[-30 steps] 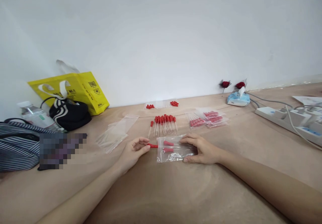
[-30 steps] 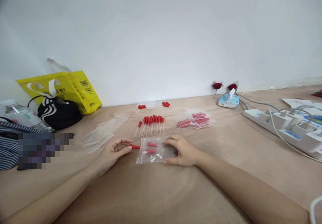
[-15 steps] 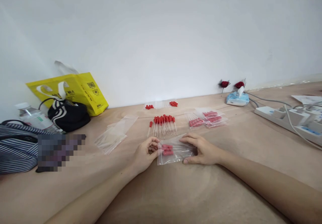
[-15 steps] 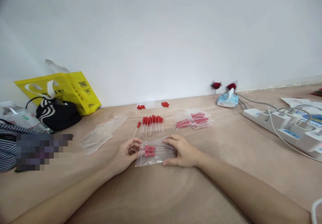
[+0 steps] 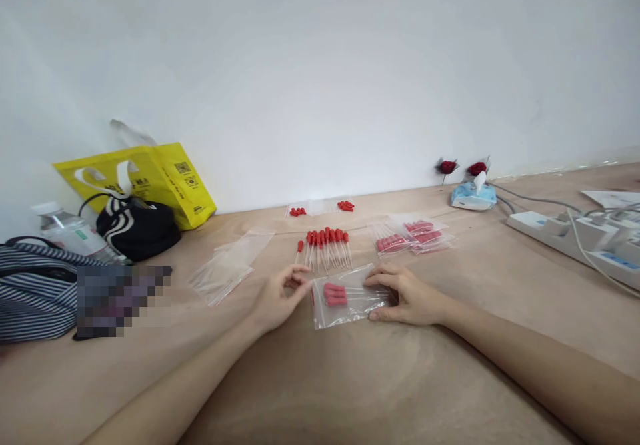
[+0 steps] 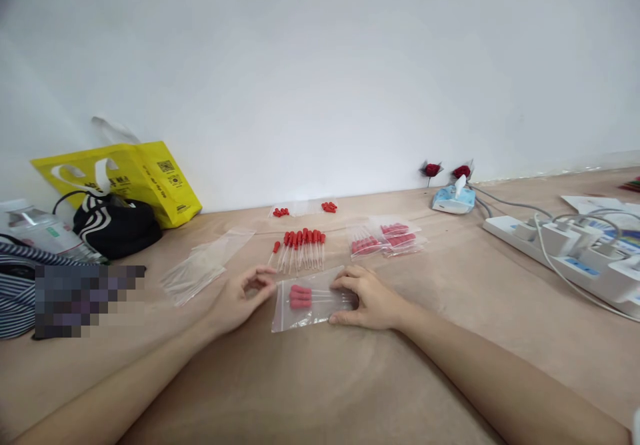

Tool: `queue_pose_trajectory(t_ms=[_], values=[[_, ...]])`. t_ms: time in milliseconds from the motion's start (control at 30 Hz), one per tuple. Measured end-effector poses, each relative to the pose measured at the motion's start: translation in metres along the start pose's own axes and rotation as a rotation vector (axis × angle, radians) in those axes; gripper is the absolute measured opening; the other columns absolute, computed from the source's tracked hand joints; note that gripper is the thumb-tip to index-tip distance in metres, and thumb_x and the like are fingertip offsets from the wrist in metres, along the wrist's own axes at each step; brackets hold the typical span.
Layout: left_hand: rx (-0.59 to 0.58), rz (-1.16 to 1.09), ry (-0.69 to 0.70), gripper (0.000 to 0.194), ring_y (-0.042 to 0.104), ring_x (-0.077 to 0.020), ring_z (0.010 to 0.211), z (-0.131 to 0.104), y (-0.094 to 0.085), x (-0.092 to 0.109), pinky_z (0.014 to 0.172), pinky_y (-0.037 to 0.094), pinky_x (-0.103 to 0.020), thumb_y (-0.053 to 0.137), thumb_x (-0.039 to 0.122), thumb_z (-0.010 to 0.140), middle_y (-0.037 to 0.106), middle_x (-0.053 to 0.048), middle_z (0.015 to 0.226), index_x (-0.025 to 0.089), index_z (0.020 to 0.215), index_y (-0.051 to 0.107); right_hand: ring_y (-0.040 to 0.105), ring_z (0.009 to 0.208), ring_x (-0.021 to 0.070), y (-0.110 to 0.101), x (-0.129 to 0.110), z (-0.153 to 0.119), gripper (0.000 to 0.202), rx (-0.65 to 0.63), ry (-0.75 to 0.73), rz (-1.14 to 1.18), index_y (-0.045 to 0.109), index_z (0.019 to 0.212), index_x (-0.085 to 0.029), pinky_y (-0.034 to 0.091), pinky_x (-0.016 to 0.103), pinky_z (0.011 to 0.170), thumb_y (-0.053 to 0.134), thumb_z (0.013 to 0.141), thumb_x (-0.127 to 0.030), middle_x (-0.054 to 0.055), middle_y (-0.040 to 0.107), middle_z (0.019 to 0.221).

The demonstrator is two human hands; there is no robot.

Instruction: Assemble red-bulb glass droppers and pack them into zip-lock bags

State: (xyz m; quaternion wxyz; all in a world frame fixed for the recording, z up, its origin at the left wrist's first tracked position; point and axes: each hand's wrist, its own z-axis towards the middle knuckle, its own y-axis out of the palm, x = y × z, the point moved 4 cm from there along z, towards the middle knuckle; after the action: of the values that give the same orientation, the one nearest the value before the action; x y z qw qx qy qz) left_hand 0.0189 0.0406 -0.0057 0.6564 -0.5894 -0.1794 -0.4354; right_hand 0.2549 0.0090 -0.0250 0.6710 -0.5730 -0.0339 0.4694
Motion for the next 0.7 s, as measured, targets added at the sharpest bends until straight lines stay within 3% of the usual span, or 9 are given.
queue_pose_trajectory(t_ms=[67, 133, 267, 400, 567, 633, 700], values=[[0.143, 0.115, -0.087, 0.019, 0.059, -0.0167, 0.065, 0.016, -0.015, -0.013, 0.061, 0.044, -0.025, 0.057, 0.026, 0.067, 0.062, -0.001, 0.070, 0.017, 0.084, 0.059, 0.050, 0.094, 0.0229, 0.000, 0.001, 0.000, 0.053, -0.003, 0.004, -0.002, 0.056, 0.107, -0.018, 0.040, 0.038, 0.082, 0.061, 0.066, -0.052, 0.010, 0.055, 0.101], [0.182, 0.171, -0.138, 0.016, 0.059, -0.0186, 0.070, 0.037, -0.024, -0.026, 0.064, 0.043, -0.026, 0.062, 0.024, 0.063, 0.062, -0.002, 0.072, 0.017, 0.077, 0.060, 0.050, 0.095, 0.0230, 0.001, 0.002, 0.000, 0.053, -0.004, 0.009, -0.003, 0.056, 0.106, -0.018, 0.039, 0.038, 0.082, 0.061, 0.066, -0.052, 0.009, 0.055, 0.102], [0.133, 0.237, -0.277, 0.014, 0.059, -0.0218, 0.078, 0.082, -0.026, -0.047, 0.071, 0.044, -0.029, 0.067, 0.024, 0.065, 0.063, -0.003, 0.074, 0.016, 0.075, 0.061, 0.049, 0.095, 0.0231, 0.001, 0.002, 0.000, 0.053, 0.002, 0.002, -0.004, 0.056, 0.106, -0.019, 0.039, 0.038, 0.083, 0.061, 0.065, -0.052, 0.009, 0.054, 0.103], [0.023, 0.223, -0.384, 0.024, 0.056, -0.0196, 0.089, 0.110, -0.012, -0.051, 0.075, 0.047, -0.037, 0.050, 0.027, 0.084, 0.055, -0.006, 0.106, 0.014, 0.105, 0.053, 0.050, 0.094, 0.0228, 0.000, 0.001, 0.001, 0.053, 0.001, 0.000, -0.012, 0.057, 0.106, -0.019, 0.039, 0.038, 0.082, 0.061, 0.065, -0.053, 0.009, 0.054, 0.102], [0.008, 0.102, -0.438, 0.027, 0.056, -0.0198, 0.090, 0.112, -0.015, -0.047, 0.074, 0.048, -0.038, 0.049, 0.026, 0.085, 0.053, -0.007, 0.109, 0.014, 0.109, 0.050, 0.049, 0.095, 0.0225, 0.000, 0.000, 0.001, 0.054, -0.009, 0.001, -0.017, 0.056, 0.106, -0.018, 0.039, 0.038, 0.083, 0.061, 0.065, -0.053, 0.010, 0.054, 0.103], [0.056, 0.031, -0.415, 0.024, 0.058, -0.0179, 0.082, 0.100, -0.026, -0.041, 0.069, 0.049, -0.034, 0.052, 0.026, 0.083, 0.057, -0.006, 0.099, 0.012, 0.103, 0.053, 0.049, 0.095, 0.0226, -0.001, 0.000, 0.001, 0.054, -0.007, 0.001, -0.013, 0.057, 0.106, -0.018, 0.038, 0.038, 0.083, 0.061, 0.065, -0.053, 0.009, 0.054, 0.103], [0.149, -0.048, -0.349, 0.022, 0.059, -0.0150, 0.067, 0.081, -0.039, -0.032, 0.061, 0.049, -0.027, 0.059, 0.027, 0.075, 0.060, -0.003, 0.075, 0.011, 0.091, 0.054, 0.049, 0.095, 0.0228, 0.000, 0.000, 0.001, 0.053, -0.005, 0.000, -0.008, 0.057, 0.106, -0.019, 0.038, 0.038, 0.083, 0.061, 0.065, -0.053, 0.009, 0.054, 0.103]])
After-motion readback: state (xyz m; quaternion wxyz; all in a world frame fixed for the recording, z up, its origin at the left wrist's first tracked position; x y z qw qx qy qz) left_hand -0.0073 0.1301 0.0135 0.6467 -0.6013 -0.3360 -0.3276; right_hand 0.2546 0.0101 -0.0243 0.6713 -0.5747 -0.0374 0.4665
